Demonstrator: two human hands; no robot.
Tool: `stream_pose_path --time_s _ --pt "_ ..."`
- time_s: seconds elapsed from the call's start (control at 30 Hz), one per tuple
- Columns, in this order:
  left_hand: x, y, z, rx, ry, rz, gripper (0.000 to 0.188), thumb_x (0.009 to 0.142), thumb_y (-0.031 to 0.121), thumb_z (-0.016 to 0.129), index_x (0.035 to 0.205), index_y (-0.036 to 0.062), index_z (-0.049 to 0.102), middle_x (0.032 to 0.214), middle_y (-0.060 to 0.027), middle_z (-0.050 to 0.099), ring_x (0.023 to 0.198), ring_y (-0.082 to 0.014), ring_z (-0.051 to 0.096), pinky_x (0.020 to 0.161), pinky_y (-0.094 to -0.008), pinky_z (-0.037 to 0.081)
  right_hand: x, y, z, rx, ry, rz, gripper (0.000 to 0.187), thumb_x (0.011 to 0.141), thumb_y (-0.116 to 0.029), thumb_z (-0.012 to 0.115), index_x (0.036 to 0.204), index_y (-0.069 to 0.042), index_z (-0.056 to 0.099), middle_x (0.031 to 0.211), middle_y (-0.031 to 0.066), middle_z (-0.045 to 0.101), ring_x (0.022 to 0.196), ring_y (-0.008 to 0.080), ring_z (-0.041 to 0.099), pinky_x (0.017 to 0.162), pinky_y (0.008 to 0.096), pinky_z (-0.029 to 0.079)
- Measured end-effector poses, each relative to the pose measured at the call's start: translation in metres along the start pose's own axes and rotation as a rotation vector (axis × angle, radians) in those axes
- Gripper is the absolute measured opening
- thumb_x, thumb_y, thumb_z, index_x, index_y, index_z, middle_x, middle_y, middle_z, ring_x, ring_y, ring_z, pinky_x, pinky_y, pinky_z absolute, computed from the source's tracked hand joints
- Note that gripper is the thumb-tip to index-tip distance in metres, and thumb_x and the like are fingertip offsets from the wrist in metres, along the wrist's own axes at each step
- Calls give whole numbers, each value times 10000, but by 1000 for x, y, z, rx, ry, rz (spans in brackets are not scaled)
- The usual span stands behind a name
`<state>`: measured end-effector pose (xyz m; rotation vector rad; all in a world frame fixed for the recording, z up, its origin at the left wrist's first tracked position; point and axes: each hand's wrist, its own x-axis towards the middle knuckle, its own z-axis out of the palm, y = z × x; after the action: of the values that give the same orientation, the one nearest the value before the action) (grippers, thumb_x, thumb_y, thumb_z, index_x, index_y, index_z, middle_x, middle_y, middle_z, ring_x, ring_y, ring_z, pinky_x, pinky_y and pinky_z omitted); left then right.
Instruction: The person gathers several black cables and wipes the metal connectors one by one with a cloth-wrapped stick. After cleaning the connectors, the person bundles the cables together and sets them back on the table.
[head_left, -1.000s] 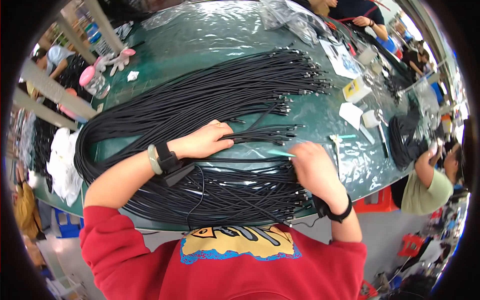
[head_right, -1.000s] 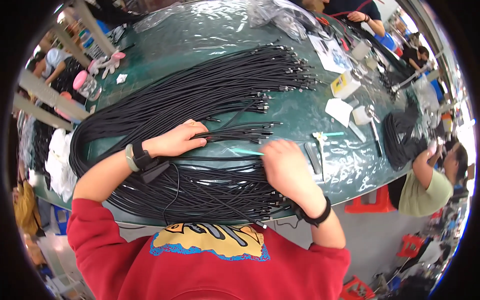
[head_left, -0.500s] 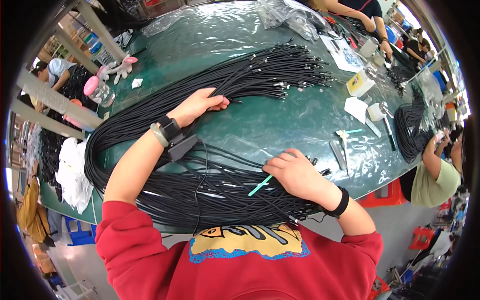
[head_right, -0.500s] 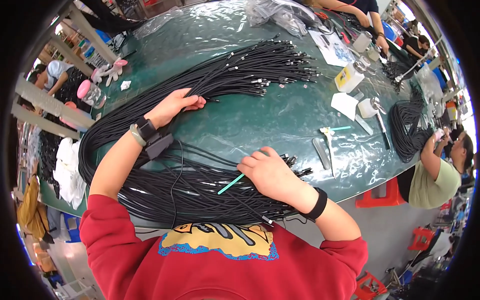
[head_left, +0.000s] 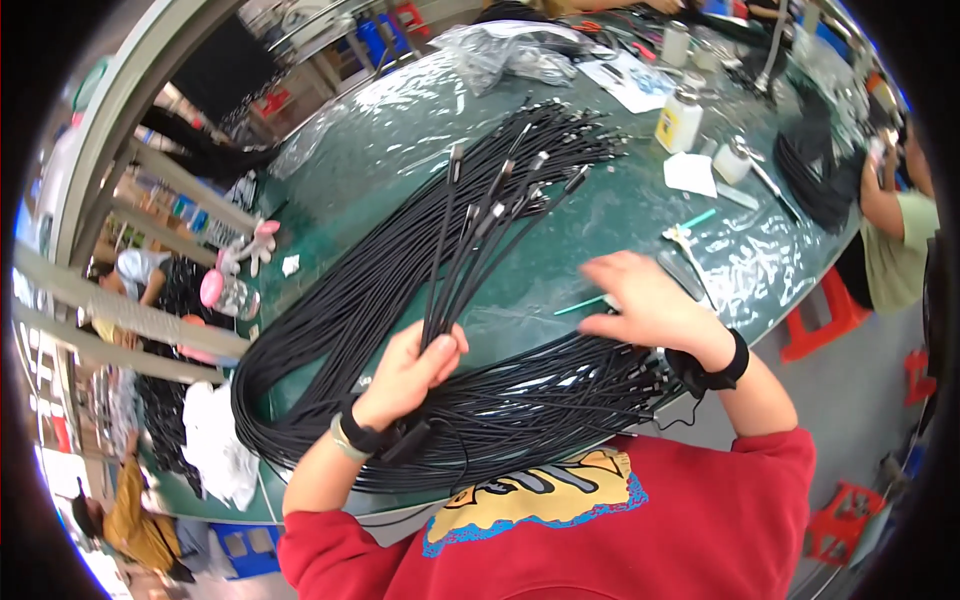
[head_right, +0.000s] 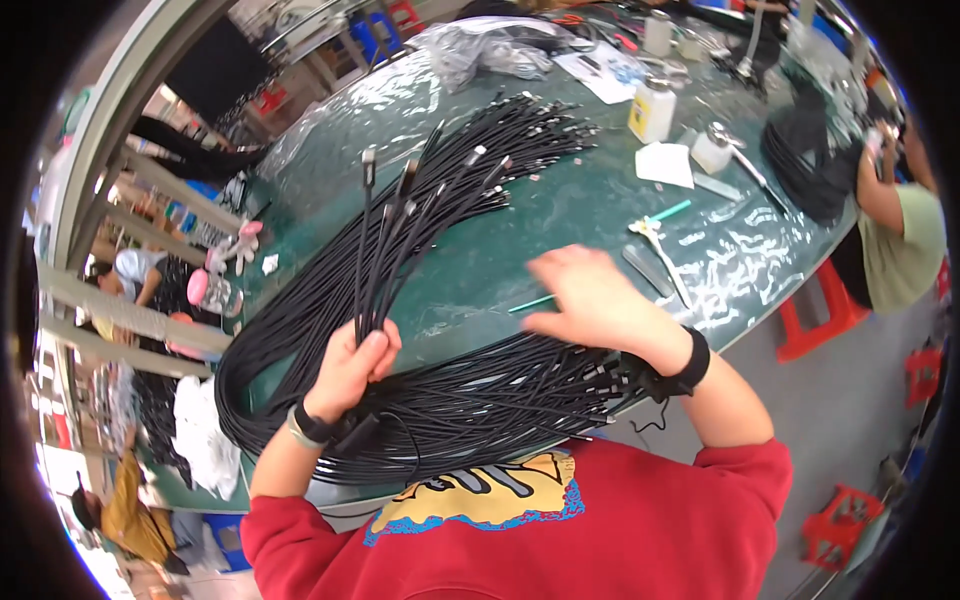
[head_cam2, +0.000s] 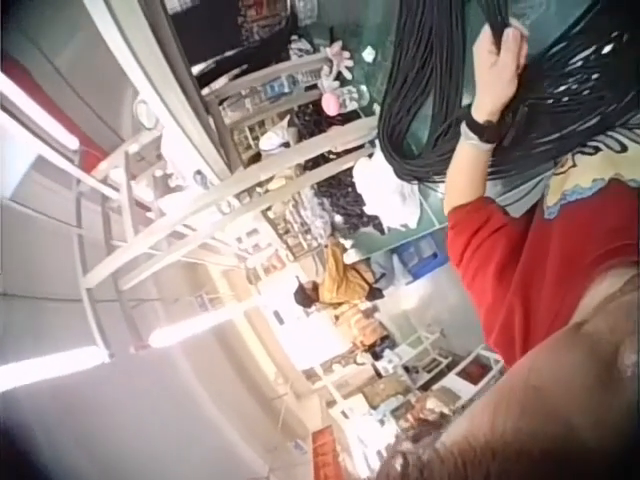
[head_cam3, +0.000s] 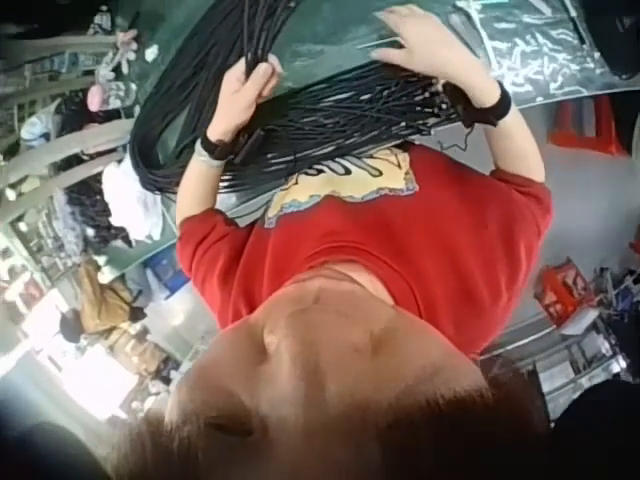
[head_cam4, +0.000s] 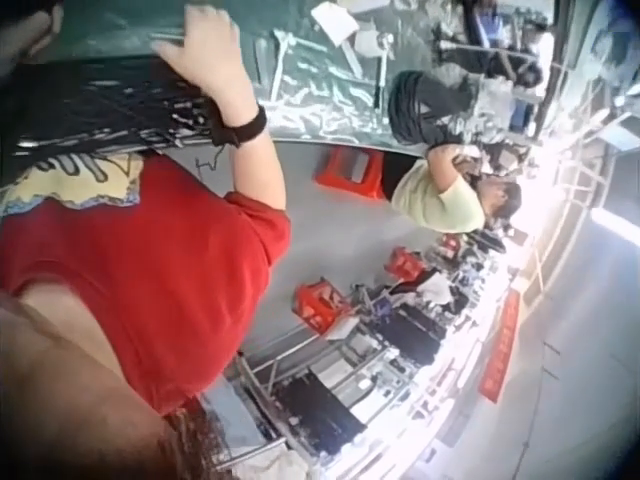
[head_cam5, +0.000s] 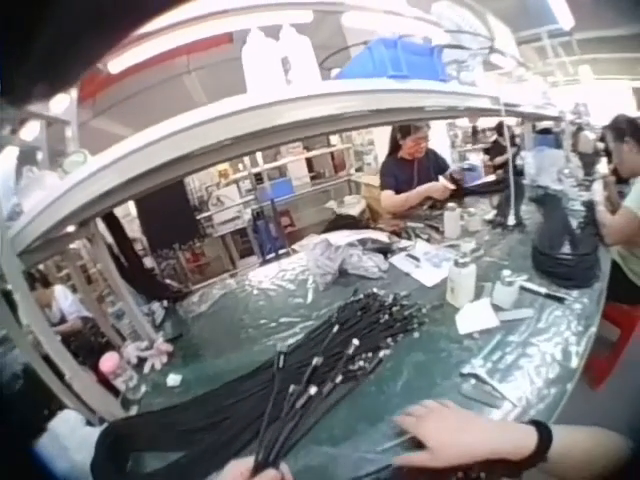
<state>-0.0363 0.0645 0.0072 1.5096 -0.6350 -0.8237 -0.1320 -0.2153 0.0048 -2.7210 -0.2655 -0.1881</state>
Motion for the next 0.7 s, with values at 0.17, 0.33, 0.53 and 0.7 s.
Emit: stream_pose_path --time_s 0.17,0.33,0.53,0.7 --pt "-4 5 27 415 -130 7 191 851 204 506 864 13 505 615 5 489 500 -75 444 483 -203 354 25 -59 4 1249 -136 -50 513 800 -291 588 1177 17 429 1099 119 523 1054 196 481 895 308 372" --pt "10 44 39 460 -330 31 164 845 158 502 854 -5 511 670 -14 535 560 -110 511 542 -237 406 33 -70 -6 1414 -131 8 455 826 -226 558 1201 -16 408 1059 106 537 1004 176 506 883 310 387" --pt "38 40 38 -97 -470 -205 214 871 199 466 829 -4 518 621 -24 512 526 -126 511 525 -237 405 36 -52 -37 1567 165 -59 372 852 -238 507 1146 -15 463 999 107 573 922 176 551 822 312 424" --pt "47 39 53 -53 -461 -281 249 885 227 442 829 -3 521 576 -10 479 491 -102 473 495 -214 378 35 -29 -58 1224 315 38 269 872 -173 463 1038 32 519 900 110 606 813 169 586 778 288 446"
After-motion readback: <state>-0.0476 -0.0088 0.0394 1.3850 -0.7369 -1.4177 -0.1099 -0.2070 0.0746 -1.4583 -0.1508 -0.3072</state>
